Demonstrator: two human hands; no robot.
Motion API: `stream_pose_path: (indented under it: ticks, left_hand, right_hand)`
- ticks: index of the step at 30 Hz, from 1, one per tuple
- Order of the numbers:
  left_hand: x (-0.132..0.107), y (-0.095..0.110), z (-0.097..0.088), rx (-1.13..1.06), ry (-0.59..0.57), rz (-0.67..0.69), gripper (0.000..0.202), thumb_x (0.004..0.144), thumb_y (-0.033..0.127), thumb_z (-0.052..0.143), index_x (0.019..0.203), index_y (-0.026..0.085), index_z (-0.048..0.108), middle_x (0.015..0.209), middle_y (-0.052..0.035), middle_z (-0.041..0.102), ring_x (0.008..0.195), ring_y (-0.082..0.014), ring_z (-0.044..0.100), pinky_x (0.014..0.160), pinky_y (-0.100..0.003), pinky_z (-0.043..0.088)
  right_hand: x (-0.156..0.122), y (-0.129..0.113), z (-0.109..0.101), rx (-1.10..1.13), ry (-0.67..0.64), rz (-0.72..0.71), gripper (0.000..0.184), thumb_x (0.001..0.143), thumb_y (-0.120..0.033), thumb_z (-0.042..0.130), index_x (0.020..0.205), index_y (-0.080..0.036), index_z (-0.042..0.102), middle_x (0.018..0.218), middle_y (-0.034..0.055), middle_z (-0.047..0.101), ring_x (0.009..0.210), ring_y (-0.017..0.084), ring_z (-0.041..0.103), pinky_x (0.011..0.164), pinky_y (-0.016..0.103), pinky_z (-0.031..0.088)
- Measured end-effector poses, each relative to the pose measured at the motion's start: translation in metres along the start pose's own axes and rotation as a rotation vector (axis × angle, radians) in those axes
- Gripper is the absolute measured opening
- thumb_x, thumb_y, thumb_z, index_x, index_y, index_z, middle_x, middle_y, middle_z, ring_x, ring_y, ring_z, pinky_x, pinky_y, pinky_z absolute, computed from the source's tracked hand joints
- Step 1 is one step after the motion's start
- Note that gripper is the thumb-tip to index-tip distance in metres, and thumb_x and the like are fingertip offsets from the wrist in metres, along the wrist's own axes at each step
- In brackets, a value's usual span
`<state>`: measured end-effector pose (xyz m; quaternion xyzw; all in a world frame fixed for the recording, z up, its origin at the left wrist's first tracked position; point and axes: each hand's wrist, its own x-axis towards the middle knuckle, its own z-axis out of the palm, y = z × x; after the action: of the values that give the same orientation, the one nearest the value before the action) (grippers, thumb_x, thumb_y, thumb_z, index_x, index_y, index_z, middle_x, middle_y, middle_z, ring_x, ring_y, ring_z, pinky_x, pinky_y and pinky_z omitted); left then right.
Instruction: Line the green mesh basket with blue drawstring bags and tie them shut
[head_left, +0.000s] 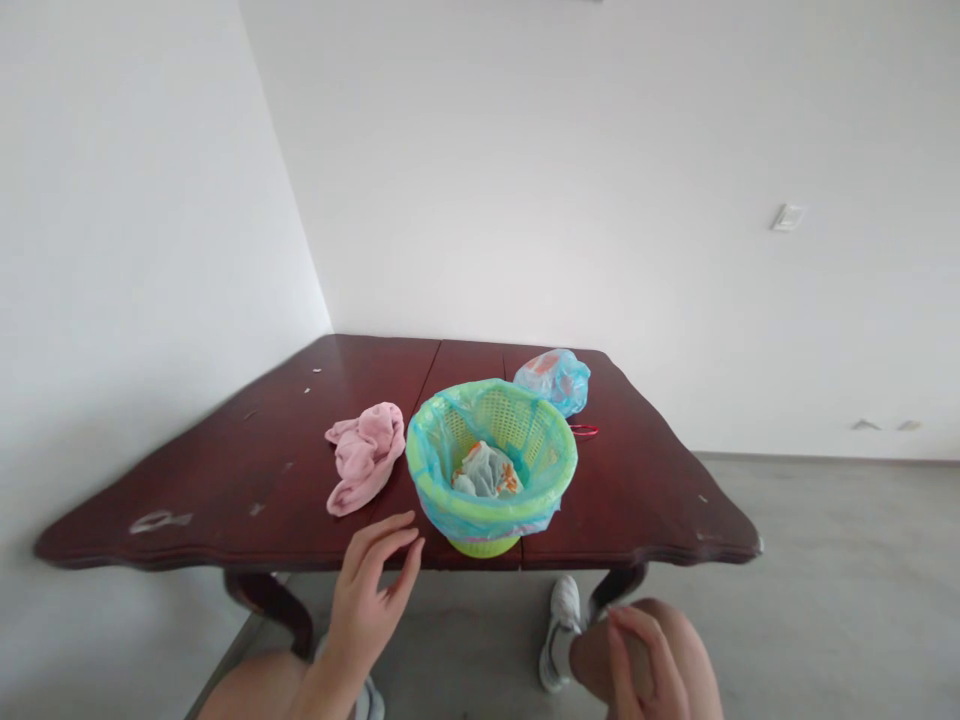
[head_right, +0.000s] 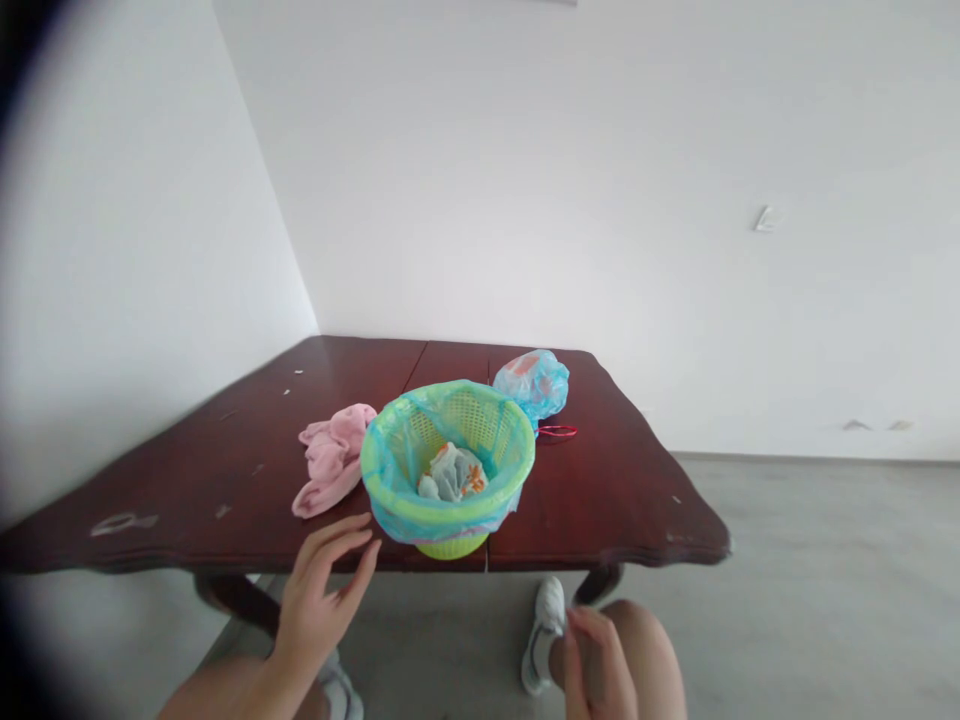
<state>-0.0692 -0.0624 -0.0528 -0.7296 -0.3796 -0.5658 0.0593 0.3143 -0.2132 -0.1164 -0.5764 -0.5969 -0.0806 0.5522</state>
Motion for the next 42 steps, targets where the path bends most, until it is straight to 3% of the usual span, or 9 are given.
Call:
stream_pose_path:
  ticks: [3, 6, 10, 15, 20, 25, 29, 35, 42]
  left_hand:
    - [0.036, 0.031, -0.01, 0.115, 0.134, 0.196, 0.042, 0.097, 0.006, 0.093, 0.131, 0.027, 0.078, 0.132, -0.0106, 0.082, 0.119, -0.0277, 0.08, 0.107, -0.044, 0.065]
    - [0.066, 0.045, -0.011, 0.156, 0.057, 0.33, 0.048, 0.101, 0.003, 0.088, 0.141, 0.027, 0.078, 0.143, -0.0123, 0.081, 0.132, -0.0299, 0.077, 0.116, -0.048, 0.062]
    - [0.087, 0.044, -0.007, 0.096, -0.062, 0.403, 0.046, 0.109, 0.004, 0.078, 0.149, 0.026, 0.078, 0.144, -0.0102, 0.083, 0.136, -0.0299, 0.075, 0.12, -0.051, 0.058]
    - [0.095, 0.044, 0.0, -0.032, -0.075, 0.43, 0.038, 0.115, 0.008, 0.072, 0.147, 0.026, 0.079, 0.136, -0.0058, 0.088, 0.134, -0.0271, 0.076, 0.119, -0.05, 0.057]
    - [0.105, 0.06, 0.007, -0.149, -0.097, 0.265, 0.037, 0.112, 0.005, 0.068, 0.139, 0.029, 0.077, 0.128, -0.0038, 0.089, 0.126, -0.0263, 0.081, 0.117, -0.051, 0.06]
    - [0.117, 0.083, 0.011, -0.194, -0.12, 0.167, 0.029, 0.113, 0.013, 0.067, 0.133, 0.032, 0.075, 0.11, -0.0026, 0.087, 0.1, -0.0265, 0.082, 0.117, -0.057, 0.061]
    - [0.124, 0.088, 0.015, -0.28, -0.158, 0.129, 0.025, 0.114, 0.014, 0.068, 0.13, 0.031, 0.076, 0.108, -0.0027, 0.086, 0.105, -0.0259, 0.08, 0.116, -0.052, 0.063]
    - [0.133, 0.064, -0.001, -0.261, -0.171, 0.142, 0.008, 0.114, 0.022, 0.077, 0.116, 0.029, 0.078, 0.102, -0.0001, 0.085, 0.098, -0.0239, 0.078, 0.117, -0.049, 0.059]
    - [0.141, 0.024, -0.018, -0.073, -0.216, 0.237, 0.015, 0.117, 0.039, 0.077, 0.108, 0.027, 0.078, 0.096, -0.0014, 0.084, 0.088, -0.0231, 0.076, 0.088, -0.038, 0.055]
  right_hand:
    - [0.058, -0.031, 0.025, -0.004, 0.122, -0.205, 0.038, 0.106, -0.023, 0.08, 0.142, -0.03, 0.074, 0.129, 0.0137, 0.083, 0.11, 0.035, 0.084, 0.083, 0.052, 0.075]
    - [0.114, -0.062, 0.052, 0.035, 0.177, -0.359, 0.057, 0.101, -0.013, 0.086, 0.153, -0.028, 0.068, 0.14, 0.0162, 0.078, 0.125, 0.034, 0.079, 0.095, 0.055, 0.074]
    - [0.16, -0.09, 0.072, 0.022, 0.09, -0.41, 0.039, 0.107, -0.016, 0.081, 0.144, -0.026, 0.071, 0.136, 0.0153, 0.076, 0.123, 0.033, 0.076, 0.1, 0.056, 0.069]
    - [0.163, -0.093, 0.072, 0.029, 0.023, -0.415, 0.04, 0.109, -0.023, 0.084, 0.146, -0.026, 0.07, 0.14, 0.0146, 0.075, 0.127, 0.032, 0.074, 0.105, 0.053, 0.066]
    - [0.153, -0.1, 0.069, 0.021, 0.024, -0.416, 0.051, 0.105, -0.034, 0.09, 0.151, -0.03, 0.068, 0.143, 0.0145, 0.075, 0.13, 0.036, 0.073, 0.112, 0.059, 0.06]
    - [0.162, -0.119, 0.076, 0.043, 0.054, -0.325, 0.029, 0.109, -0.025, 0.081, 0.136, -0.033, 0.075, 0.128, 0.0104, 0.077, 0.116, 0.033, 0.074, 0.101, 0.054, 0.057]
    - [0.174, -0.122, 0.076, 0.078, 0.0, -0.281, 0.017, 0.113, -0.02, 0.073, 0.124, -0.031, 0.079, 0.124, 0.0097, 0.075, 0.111, 0.03, 0.072, 0.096, 0.051, 0.058]
    - [0.19, -0.105, 0.065, 0.26, -0.108, -0.222, 0.017, 0.117, -0.02, 0.062, 0.116, -0.028, 0.076, 0.118, 0.0093, 0.075, 0.107, 0.026, 0.076, 0.092, 0.043, 0.065]
    - [0.217, -0.077, 0.058, 0.307, -0.25, -0.193, 0.012, 0.119, -0.027, 0.06, 0.114, -0.026, 0.071, 0.102, 0.0041, 0.079, 0.091, 0.02, 0.077, 0.084, 0.03, 0.061]
